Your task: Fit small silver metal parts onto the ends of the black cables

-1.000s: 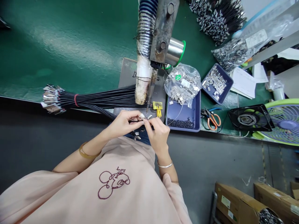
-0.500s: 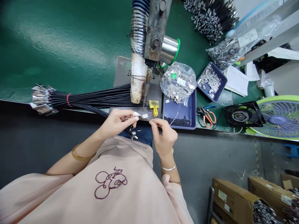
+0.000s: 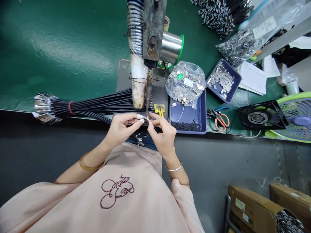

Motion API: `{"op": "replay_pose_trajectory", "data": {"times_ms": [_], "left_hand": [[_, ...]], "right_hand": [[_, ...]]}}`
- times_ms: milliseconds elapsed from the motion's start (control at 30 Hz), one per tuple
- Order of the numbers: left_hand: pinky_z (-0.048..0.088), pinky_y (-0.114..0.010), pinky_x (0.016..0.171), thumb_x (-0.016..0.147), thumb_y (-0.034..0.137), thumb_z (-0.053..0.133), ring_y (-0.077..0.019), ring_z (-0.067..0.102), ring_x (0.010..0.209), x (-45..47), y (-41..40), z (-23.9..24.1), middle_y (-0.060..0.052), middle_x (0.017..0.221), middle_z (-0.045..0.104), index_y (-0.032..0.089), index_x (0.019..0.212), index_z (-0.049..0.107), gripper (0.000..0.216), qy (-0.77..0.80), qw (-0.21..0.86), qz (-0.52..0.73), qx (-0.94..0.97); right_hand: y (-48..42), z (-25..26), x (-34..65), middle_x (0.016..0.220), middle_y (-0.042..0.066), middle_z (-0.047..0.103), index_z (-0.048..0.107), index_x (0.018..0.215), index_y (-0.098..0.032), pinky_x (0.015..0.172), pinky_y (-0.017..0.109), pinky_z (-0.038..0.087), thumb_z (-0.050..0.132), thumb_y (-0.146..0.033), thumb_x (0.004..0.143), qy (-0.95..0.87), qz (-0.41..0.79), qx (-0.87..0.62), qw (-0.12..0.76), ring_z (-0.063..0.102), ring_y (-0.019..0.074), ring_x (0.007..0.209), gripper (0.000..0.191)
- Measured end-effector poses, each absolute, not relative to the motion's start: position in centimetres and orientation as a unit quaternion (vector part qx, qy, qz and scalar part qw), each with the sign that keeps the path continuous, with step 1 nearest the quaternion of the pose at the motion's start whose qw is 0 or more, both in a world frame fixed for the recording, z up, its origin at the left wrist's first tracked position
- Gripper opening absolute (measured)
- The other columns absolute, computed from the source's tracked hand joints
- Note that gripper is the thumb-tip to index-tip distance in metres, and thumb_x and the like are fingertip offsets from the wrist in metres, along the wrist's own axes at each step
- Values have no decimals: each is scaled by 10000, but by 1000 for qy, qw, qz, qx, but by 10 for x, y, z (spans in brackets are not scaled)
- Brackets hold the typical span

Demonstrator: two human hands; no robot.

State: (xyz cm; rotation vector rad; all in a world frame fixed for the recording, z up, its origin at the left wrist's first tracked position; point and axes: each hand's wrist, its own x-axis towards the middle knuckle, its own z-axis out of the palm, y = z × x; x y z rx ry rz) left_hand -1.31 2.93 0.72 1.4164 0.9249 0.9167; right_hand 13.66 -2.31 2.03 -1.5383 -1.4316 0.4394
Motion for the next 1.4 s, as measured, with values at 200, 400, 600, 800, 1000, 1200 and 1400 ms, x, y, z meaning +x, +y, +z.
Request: {"op": "replay_pose_trajectory", "data": {"times_ms": [200,400,600,800,1000,1200,1400], "left_hand": [[465,-209,606,873,270,637,-99,549,616,-13,30,8,-20,712,652,124,820,716,174,403,556,389,614],[443,-201,587,859,267,645,-90,513,601,-12,31,13,-10,688,622,127,795,710,167,409,551,394,611],[406,-205,562,842,267,653,-84,477,575,-11,32,18,-1,653,584,130,762,684,162,420,577,385,586],[339,-208,517,845,256,639,-73,410,540,-9,32,16,18,599,504,130,723,658,176,418,584,367,591],[359,-206,518,858,254,645,-78,436,544,-13,31,11,18,608,532,135,777,688,150,411,561,354,626],[388,-201,532,873,242,637,-85,471,560,-14,25,10,9,625,585,140,760,689,160,410,497,378,665],[322,-165,490,837,154,601,-55,384,529,-6,23,16,46,588,485,132,713,640,132,415,468,418,659]], "right_hand": [[-20,23,137,1066,48,792,623,779,-227,742,303,651,646,-214,887,-583,177,-637,472,774,185,901,111],[-20,24,137,995,35,796,651,789,-228,732,301,644,642,-187,893,-606,154,-617,477,771,188,916,112],[-22,24,138,1004,19,791,647,804,-233,777,300,645,625,-159,884,-616,138,-613,476,768,172,940,111],[-26,20,141,1015,19,791,630,850,-243,767,288,633,611,-158,905,-640,104,-613,451,767,162,932,103],[-26,20,141,1029,34,783,644,850,-238,741,286,628,602,-184,925,-636,111,-617,450,758,159,917,102],[-25,22,142,937,26,765,675,805,-222,677,252,636,645,-202,908,-604,174,-617,474,741,141,846,109],[-27,23,140,912,22,765,685,814,-229,710,281,632,645,-182,906,-629,111,-612,467,740,156,867,110]]}}
